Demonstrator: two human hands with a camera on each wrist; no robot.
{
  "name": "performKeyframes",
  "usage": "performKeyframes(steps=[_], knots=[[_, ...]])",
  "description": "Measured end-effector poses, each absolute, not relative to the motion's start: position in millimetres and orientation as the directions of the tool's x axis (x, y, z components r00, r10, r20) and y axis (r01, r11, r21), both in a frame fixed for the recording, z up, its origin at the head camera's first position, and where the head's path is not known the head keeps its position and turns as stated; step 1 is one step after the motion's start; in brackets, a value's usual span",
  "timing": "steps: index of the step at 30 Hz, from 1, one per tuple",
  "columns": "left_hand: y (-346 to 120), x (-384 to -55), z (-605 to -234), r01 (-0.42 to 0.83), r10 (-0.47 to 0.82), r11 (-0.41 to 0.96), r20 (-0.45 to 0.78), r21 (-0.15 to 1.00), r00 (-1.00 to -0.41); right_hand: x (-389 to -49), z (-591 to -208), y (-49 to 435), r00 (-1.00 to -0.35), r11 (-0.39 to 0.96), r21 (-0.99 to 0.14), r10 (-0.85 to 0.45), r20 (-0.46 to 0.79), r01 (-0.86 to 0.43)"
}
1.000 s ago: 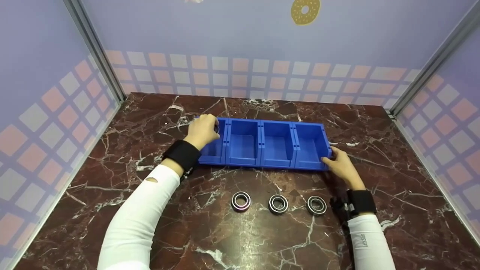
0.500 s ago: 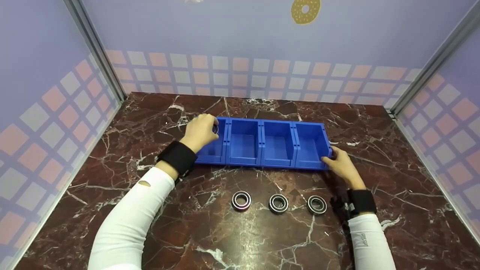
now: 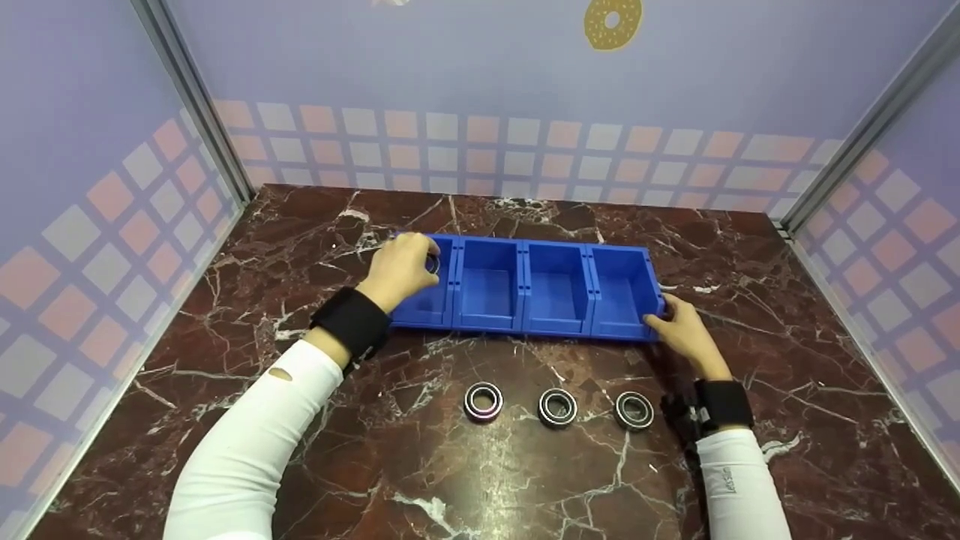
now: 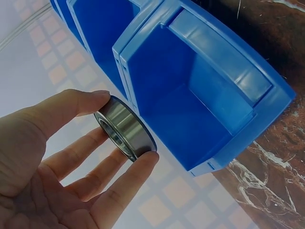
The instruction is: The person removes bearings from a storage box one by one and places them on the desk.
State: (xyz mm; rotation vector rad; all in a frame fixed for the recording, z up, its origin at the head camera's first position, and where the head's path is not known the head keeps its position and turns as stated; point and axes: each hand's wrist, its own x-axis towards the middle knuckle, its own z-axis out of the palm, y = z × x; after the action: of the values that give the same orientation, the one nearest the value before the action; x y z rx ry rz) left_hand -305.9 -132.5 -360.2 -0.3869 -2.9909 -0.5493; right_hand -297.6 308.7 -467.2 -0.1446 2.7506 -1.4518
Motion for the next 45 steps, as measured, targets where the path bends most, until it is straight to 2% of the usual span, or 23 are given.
performKeyframes(steps=[22, 33, 45], knots=[[-138.1, -282.3, -362.8, 0.304, 0.282, 0.888, 0.113, 0.347, -0.953, -298.9, -469.6, 308.9, -0.996, 0.550, -0.832, -0.088, 0.033, -0.076], [-143.0, -273.3, -362.9, 0.318, 0.298, 0.865, 0.112, 0.389, -0.948, -298.3, -469.2, 308.6, -0.997, 0.542, -0.837, -0.073, 0.041, -0.074], [-145.8, -265.6, -364.6, 0.329, 0.314, 0.867, 0.103, 0.375, -0.944, -299.0, -468.6, 308.1, -0.994, 0.548, -0.831, -0.098, 0.049, -0.095]])
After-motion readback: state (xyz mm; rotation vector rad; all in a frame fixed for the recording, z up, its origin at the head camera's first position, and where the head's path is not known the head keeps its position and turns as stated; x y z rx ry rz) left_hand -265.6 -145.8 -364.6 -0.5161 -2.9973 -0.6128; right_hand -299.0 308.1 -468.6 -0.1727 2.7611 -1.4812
